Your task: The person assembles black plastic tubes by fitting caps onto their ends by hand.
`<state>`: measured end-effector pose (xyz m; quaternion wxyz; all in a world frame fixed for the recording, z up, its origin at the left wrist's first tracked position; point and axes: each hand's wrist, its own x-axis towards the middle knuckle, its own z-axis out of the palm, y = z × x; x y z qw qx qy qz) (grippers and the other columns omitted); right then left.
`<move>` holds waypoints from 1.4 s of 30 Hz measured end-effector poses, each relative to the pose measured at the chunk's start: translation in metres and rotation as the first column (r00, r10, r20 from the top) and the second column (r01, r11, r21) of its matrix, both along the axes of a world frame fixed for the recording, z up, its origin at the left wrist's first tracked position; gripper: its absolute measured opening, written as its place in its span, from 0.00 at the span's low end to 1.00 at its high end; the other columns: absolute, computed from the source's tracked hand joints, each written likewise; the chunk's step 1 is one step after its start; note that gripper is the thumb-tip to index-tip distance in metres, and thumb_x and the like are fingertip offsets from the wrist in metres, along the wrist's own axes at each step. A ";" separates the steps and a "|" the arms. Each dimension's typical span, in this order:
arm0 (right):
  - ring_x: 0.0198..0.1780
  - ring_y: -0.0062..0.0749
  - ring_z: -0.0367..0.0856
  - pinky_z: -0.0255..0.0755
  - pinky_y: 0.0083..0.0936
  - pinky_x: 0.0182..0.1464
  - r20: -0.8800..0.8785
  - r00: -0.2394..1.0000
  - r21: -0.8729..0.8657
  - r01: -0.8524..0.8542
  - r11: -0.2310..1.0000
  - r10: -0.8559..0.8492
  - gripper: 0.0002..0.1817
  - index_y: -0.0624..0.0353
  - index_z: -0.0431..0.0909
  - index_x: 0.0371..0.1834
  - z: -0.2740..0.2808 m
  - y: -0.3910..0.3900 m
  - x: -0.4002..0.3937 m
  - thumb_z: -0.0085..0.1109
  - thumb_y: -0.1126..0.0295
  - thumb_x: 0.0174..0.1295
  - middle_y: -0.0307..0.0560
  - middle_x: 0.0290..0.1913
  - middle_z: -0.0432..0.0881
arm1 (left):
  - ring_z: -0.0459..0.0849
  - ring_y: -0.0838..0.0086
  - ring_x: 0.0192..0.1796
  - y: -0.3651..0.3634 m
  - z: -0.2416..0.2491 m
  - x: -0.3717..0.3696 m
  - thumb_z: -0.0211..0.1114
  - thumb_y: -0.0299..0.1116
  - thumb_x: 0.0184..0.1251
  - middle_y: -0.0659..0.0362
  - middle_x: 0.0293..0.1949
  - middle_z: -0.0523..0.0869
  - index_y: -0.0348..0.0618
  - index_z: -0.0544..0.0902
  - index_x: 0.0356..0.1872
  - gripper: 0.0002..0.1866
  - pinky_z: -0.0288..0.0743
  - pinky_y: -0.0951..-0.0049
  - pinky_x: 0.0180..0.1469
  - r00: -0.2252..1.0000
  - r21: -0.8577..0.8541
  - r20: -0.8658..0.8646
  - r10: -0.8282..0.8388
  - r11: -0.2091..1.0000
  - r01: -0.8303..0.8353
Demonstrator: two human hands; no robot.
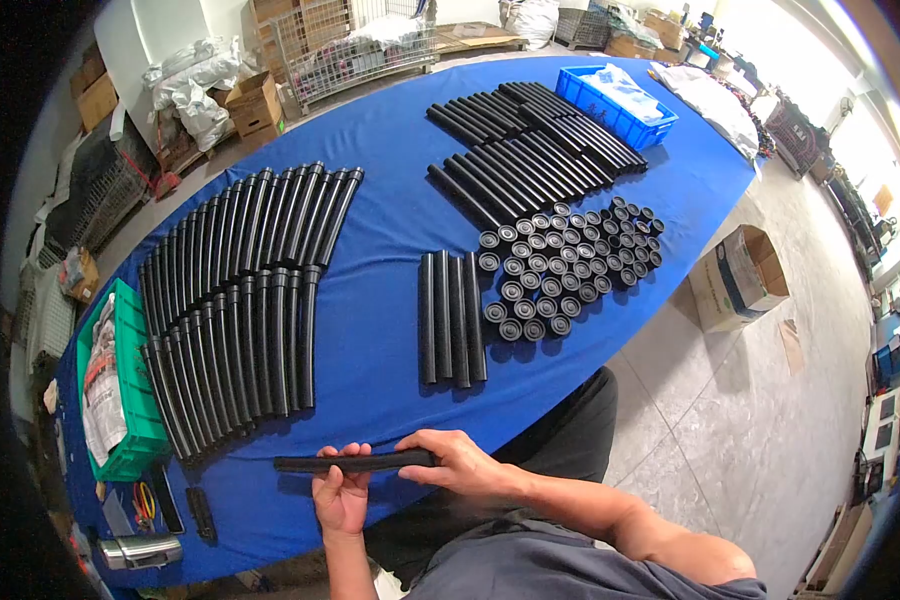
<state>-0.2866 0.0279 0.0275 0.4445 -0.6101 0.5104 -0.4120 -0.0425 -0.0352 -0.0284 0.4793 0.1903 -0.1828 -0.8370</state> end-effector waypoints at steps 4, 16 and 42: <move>0.51 0.53 0.86 0.80 0.42 0.52 -0.077 0.996 -0.156 0.026 0.987 -0.039 0.21 0.65 0.78 0.60 -0.009 0.003 0.005 0.70 0.66 0.69 0.58 0.50 0.84 | 0.82 0.47 0.68 0.000 0.001 0.001 0.66 0.25 0.76 0.42 0.61 0.85 0.41 0.78 0.62 0.17 0.79 0.47 0.71 1.000 0.033 0.004 0.001 0.999 -0.001; 0.50 0.52 0.86 0.81 0.40 0.49 -0.055 0.997 -0.186 0.045 0.982 -0.056 0.23 0.64 0.78 0.60 -0.009 0.000 0.008 0.73 0.68 0.65 0.57 0.49 0.84 | 0.82 0.46 0.68 -0.001 -0.003 0.002 0.66 0.26 0.76 0.41 0.61 0.85 0.40 0.77 0.61 0.17 0.79 0.47 0.71 1.000 0.010 -0.013 0.003 1.000 -0.003; 0.49 0.50 0.86 0.81 0.38 0.47 -0.089 0.991 -0.313 0.071 0.947 -0.104 0.24 0.63 0.78 0.61 -0.014 0.001 0.006 0.73 0.64 0.66 0.58 0.47 0.84 | 0.82 0.46 0.68 -0.001 -0.002 0.001 0.64 0.27 0.78 0.39 0.62 0.85 0.39 0.78 0.62 0.15 0.80 0.46 0.71 1.000 0.014 -0.011 -0.007 1.000 0.007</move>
